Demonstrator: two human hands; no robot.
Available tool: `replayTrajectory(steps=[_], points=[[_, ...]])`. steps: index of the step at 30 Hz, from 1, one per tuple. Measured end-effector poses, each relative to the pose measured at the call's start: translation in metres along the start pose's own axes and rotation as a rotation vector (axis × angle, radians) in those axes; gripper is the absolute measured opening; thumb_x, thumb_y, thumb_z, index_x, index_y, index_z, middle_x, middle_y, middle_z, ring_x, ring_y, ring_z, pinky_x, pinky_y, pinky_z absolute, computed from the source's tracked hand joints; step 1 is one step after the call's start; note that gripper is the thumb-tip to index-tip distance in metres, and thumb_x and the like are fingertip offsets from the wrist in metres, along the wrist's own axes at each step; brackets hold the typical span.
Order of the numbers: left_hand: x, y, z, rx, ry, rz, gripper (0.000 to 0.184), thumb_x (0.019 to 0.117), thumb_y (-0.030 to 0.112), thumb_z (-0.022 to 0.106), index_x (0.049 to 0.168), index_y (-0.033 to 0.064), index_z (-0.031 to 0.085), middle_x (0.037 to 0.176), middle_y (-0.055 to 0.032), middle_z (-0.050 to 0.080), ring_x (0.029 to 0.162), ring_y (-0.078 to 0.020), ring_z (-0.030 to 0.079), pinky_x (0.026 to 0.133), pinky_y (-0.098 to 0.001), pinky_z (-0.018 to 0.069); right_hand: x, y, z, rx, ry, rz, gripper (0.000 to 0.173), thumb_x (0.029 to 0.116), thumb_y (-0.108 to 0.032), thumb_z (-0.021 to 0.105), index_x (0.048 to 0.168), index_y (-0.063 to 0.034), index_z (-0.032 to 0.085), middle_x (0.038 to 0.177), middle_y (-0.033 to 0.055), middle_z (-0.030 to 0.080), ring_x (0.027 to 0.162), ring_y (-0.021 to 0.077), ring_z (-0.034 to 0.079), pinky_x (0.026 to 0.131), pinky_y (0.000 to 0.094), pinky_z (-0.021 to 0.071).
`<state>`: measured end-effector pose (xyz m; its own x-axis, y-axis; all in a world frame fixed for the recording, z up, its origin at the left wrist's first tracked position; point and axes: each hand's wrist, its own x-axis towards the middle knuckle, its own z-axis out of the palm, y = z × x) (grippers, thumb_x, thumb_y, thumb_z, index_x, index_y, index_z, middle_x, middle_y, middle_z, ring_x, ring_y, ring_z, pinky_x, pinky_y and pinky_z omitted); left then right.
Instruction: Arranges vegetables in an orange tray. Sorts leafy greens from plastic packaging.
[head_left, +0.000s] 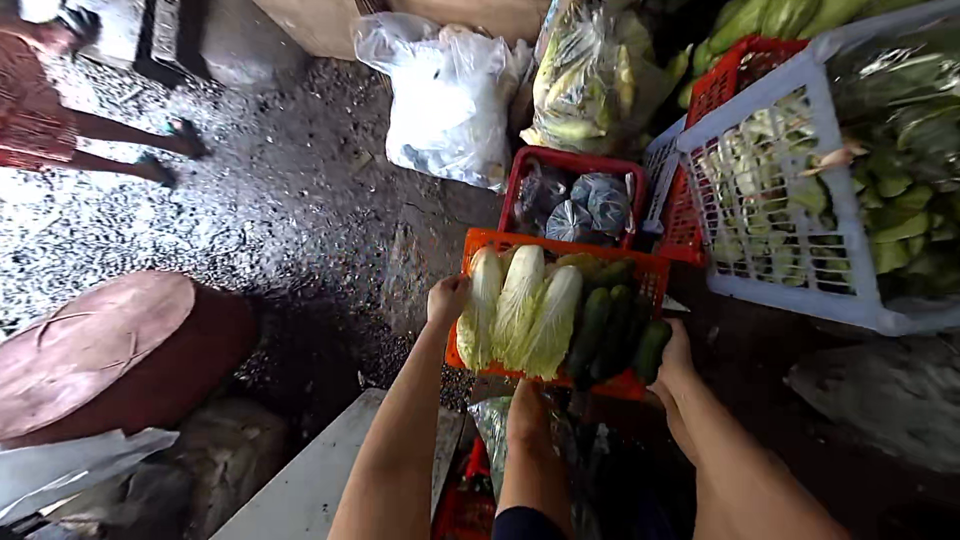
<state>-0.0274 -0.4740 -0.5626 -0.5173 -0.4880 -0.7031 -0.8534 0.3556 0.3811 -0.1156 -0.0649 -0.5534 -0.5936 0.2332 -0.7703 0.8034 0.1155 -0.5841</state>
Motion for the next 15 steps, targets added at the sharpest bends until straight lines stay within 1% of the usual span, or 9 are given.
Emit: replayTrajectory(steps=[2, 3, 6, 8, 10, 12, 13, 14, 15], points=[[0.023, -0.007, 0.015, 0.031, -0.003, -0.010, 0.044, 0.1079, 0.039, 0.048, 0.109, 0.0008, 0.071, 0.103, -0.0231, 0.070, 0.102, -0.0394, 0.067, 0.093, -0.0634, 0.0487, 0.017, 0.008, 0.004, 0.026, 0.011, 0.016, 0.043, 0.1053, -0.037, 0.037, 0.114, -0.0044, 0.063, 0.100, 0.0116, 0.066, 0.093, 0.0214, 0.066, 0.080, 0.0449, 0.0563], [0.032, -0.010, 0.019, 0.048, -0.004, -0.020, 0.045, 0.1081, 0.040, 0.047, 0.111, 0.0016, 0.071, 0.105, -0.0235, 0.070, 0.104, -0.0410, 0.067, 0.093, -0.0653, 0.0482, 0.022, 0.012, 0.006, 0.045, 0.011, 0.023, 0.044, 0.1046, -0.039, 0.038, 0.114, -0.0056, 0.064, 0.100, 0.0109, 0.068, 0.093, 0.0211, 0.067, 0.080, 0.0453, 0.0573], [0.041, -0.018, 0.018, 0.057, -0.011, -0.042, 0.050, 0.1093, 0.044, 0.043, 0.114, 0.0014, 0.068, 0.106, -0.0254, 0.069, 0.103, -0.0431, 0.066, 0.091, -0.0683, 0.0475, 0.031, 0.026, 0.007, 0.021, 0.005, 0.067, 0.056, 0.1031, -0.053, 0.037, 0.131, -0.0119, 0.062, 0.120, 0.0105, 0.069, 0.112, 0.0221, 0.067, 0.093, 0.0503, 0.0570], [0.035, -0.012, 0.013, 0.028, -0.027, -0.107, 0.055, 0.1110, 0.044, 0.036, 0.128, 0.0000, 0.064, 0.117, -0.0290, 0.067, 0.113, -0.0458, 0.064, 0.098, -0.0688, 0.0448, 0.028, 0.026, 0.009, -0.007, 0.067, 0.036, 0.057, 0.1062, -0.049, 0.034, 0.140, -0.0096, 0.056, 0.133, 0.0124, 0.062, 0.124, 0.0217, 0.060, 0.103, 0.0474, 0.0511], [0.020, -0.001, 0.009, -0.068, 0.007, -0.170, 0.059, 0.1113, 0.046, 0.031, 0.142, -0.0003, 0.051, 0.131, -0.0296, 0.061, 0.125, -0.0447, 0.058, 0.105, -0.0652, 0.0427, 0.019, 0.023, 0.014, -0.010, 0.161, -0.012, 0.057, 0.1098, -0.046, 0.030, 0.139, -0.0041, 0.056, 0.136, 0.0163, 0.060, 0.127, 0.0221, 0.057, 0.107, 0.0436, 0.0472], [-0.005, 0.019, 0.008, -0.162, 0.121, -0.120, 0.059, 0.1109, 0.044, 0.033, 0.150, 0.0014, 0.041, 0.141, -0.0271, 0.056, 0.132, -0.0407, 0.054, 0.109, -0.0599, 0.0413, 0.012, 0.027, 0.013, -0.038, 0.181, -0.111, 0.058, 0.1095, -0.042, 0.028, 0.142, -0.0005, 0.053, 0.141, 0.0193, 0.056, 0.131, 0.0233, 0.054, 0.111, 0.0404, 0.0441], [-0.021, 0.030, 0.011, -0.181, 0.171, -0.067, 0.060, 0.1103, 0.043, 0.036, 0.153, 0.0019, 0.036, 0.147, -0.0260, 0.051, 0.137, -0.0386, 0.050, 0.113, -0.0571, 0.0393, 0.005, 0.032, 0.011, -0.078, 0.160, -0.190, 0.058, 0.1078, -0.038, 0.033, 0.146, 0.0033, 0.047, 0.147, 0.0231, 0.051, 0.137, 0.0263, 0.050, 0.116, 0.0406, 0.0406], [-0.038, 0.042, 0.015, -0.180, 0.214, -0.002, 0.061, 0.1091, 0.041, 0.040, 0.155, 0.0011, 0.034, 0.152, -0.0258, 0.046, 0.141, -0.0377, 0.046, 0.117, -0.0552, 0.0365, -0.003, 0.037, 0.008, -0.135, 0.133, -0.265, 0.062, 0.1053, -0.035, 0.043, 0.151, 0.0067, 0.039, 0.150, 0.0271, 0.046, 0.141, 0.0299, 0.046, 0.118, 0.0418, 0.0383], [-0.057, 0.055, 0.021, -0.173, 0.243, 0.064, 0.063, 0.1075, 0.040, 0.045, 0.155, -0.0006, 0.034, 0.154, -0.0271, 0.043, 0.144, -0.0382, 0.042, 0.119, -0.0548, 0.0341, -0.011, 0.042, 0.006, -0.212, 0.109, -0.317, 0.072, 0.0994, -0.035, 0.055, 0.153, 0.0086, 0.033, 0.152, 0.0293, 0.043, 0.143, 0.0317, 0.044, 0.120, 0.0418, 0.0370]])
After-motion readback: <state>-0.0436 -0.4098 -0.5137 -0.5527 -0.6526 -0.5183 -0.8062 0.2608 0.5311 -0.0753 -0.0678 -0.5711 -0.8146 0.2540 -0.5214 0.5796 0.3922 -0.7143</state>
